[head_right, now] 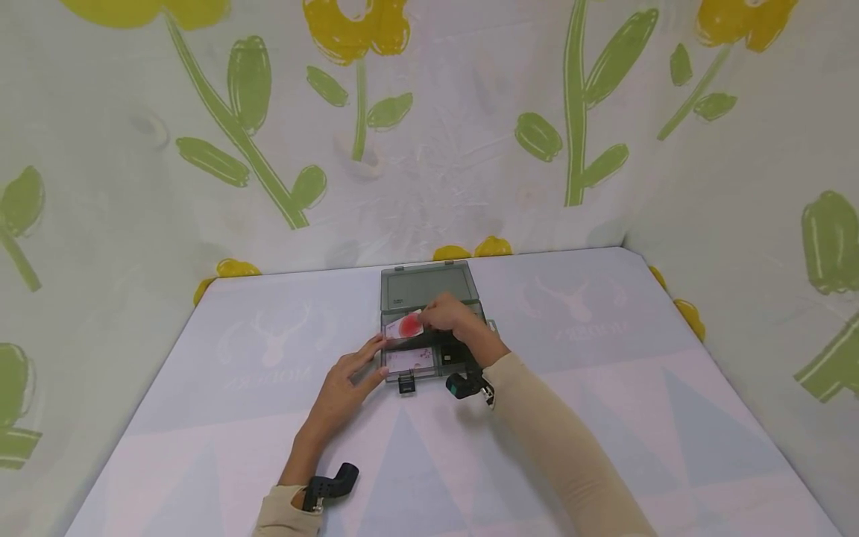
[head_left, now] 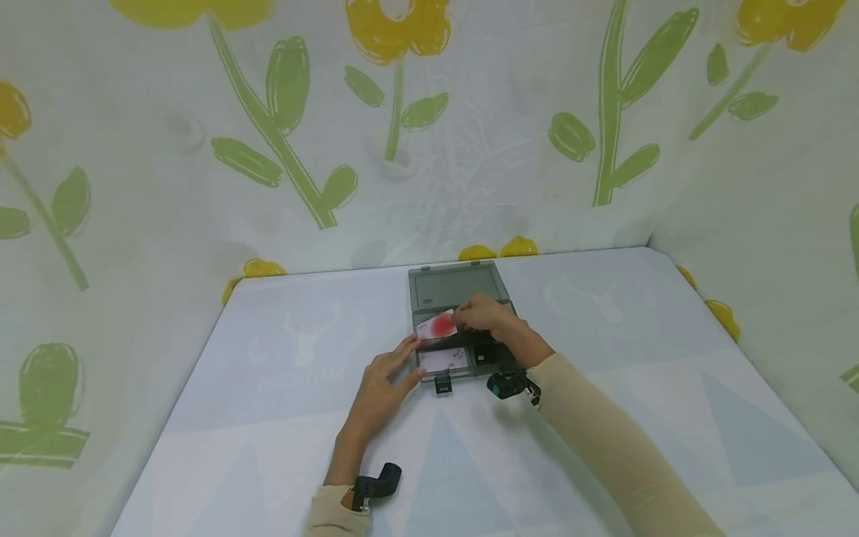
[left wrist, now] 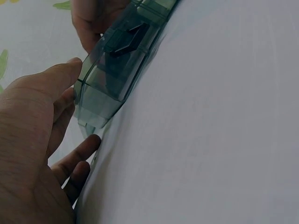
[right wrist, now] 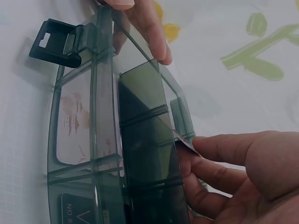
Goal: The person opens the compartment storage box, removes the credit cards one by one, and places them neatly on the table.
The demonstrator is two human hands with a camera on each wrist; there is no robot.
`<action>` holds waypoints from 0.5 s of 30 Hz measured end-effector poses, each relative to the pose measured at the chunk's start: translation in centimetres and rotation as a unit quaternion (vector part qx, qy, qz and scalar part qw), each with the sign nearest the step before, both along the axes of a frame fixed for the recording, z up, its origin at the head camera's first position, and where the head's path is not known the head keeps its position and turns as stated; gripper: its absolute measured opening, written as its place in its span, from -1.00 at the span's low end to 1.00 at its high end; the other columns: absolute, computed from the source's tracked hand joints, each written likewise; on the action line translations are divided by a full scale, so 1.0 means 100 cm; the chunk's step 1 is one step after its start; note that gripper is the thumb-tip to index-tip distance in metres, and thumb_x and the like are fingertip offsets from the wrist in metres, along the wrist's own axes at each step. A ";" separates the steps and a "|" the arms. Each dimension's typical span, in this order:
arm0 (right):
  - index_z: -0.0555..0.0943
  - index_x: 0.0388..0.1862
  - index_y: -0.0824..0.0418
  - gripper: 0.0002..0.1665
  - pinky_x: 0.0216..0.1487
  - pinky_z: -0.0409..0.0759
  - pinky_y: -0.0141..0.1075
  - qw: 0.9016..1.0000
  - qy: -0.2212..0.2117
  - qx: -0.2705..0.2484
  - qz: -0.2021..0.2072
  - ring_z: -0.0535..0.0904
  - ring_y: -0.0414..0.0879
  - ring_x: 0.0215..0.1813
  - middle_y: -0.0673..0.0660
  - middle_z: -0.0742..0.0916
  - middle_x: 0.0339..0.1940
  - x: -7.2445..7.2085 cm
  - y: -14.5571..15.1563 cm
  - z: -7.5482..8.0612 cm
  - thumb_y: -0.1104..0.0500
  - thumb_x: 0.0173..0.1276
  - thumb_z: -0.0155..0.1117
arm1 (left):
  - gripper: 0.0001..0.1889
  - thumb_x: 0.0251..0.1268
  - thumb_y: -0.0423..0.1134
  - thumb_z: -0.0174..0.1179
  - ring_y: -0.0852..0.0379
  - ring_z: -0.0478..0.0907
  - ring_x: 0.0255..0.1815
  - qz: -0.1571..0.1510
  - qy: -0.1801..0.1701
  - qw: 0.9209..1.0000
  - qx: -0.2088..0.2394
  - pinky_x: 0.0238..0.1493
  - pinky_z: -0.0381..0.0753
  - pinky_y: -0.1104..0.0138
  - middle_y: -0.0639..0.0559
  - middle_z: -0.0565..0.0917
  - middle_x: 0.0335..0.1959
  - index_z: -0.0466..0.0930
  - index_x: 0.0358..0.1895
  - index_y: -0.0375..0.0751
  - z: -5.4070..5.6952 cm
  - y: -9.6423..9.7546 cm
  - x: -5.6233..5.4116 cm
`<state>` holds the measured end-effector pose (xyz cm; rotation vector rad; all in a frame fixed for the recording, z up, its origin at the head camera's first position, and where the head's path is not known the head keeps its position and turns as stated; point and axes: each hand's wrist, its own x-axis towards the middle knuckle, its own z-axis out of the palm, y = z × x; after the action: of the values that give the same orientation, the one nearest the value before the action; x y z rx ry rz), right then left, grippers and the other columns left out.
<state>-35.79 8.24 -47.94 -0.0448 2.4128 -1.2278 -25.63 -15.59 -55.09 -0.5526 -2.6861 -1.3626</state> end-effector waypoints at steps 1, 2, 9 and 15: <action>0.77 -0.16 0.30 -0.73 0.09 0.46 0.02 1.000 0.001 0.000 -0.002 0.55 0.06 -0.05 0.14 0.72 -0.16 0.000 0.000 0.000 0.13 0.41 0.25 | -0.40 0.42 0.14 0.19 -0.02 0.38 0.36 0.000 -0.001 1.000 0.001 0.38 0.25 -0.10 0.38 0.30 0.48 0.37 0.48 0.19 0.000 0.000 0.000; 0.77 -0.14 0.31 -0.73 0.11 0.47 0.03 1.000 0.002 -0.003 -0.004 0.57 0.06 -0.05 0.15 0.72 -0.15 0.001 0.001 0.000 0.14 0.42 0.25 | -0.40 0.42 0.14 0.19 -0.02 0.38 0.36 0.000 -0.003 1.000 0.001 0.38 0.25 -0.10 0.38 0.30 0.48 0.37 0.48 0.18 0.001 0.001 0.000; 0.75 -0.01 0.33 -0.67 0.22 0.48 0.07 0.999 0.022 -0.007 -0.026 0.65 0.03 -0.09 0.17 0.75 -0.11 0.001 0.005 0.007 0.11 0.43 0.31 | -0.39 0.41 0.18 0.18 -0.05 0.36 0.38 0.001 -0.012 1.000 -0.003 0.37 0.27 -0.11 0.39 0.30 0.48 0.39 0.47 0.17 0.002 0.003 0.000; 0.77 -0.08 0.27 -0.71 0.16 0.48 0.01 0.998 0.048 -0.007 -0.038 0.59 0.03 -0.08 0.14 0.73 -0.18 0.004 0.013 0.017 0.08 0.44 0.30 | -0.39 0.40 0.18 0.19 -0.04 0.34 0.39 0.009 -0.016 1.000 -0.002 0.40 0.22 -0.12 0.42 0.29 0.48 0.39 0.47 0.19 0.001 0.001 0.001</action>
<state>-35.41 9.54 -46.21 -0.0171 2.5087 -1.3034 -25.50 -15.45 -54.99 -0.5101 -2.7136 -1.3732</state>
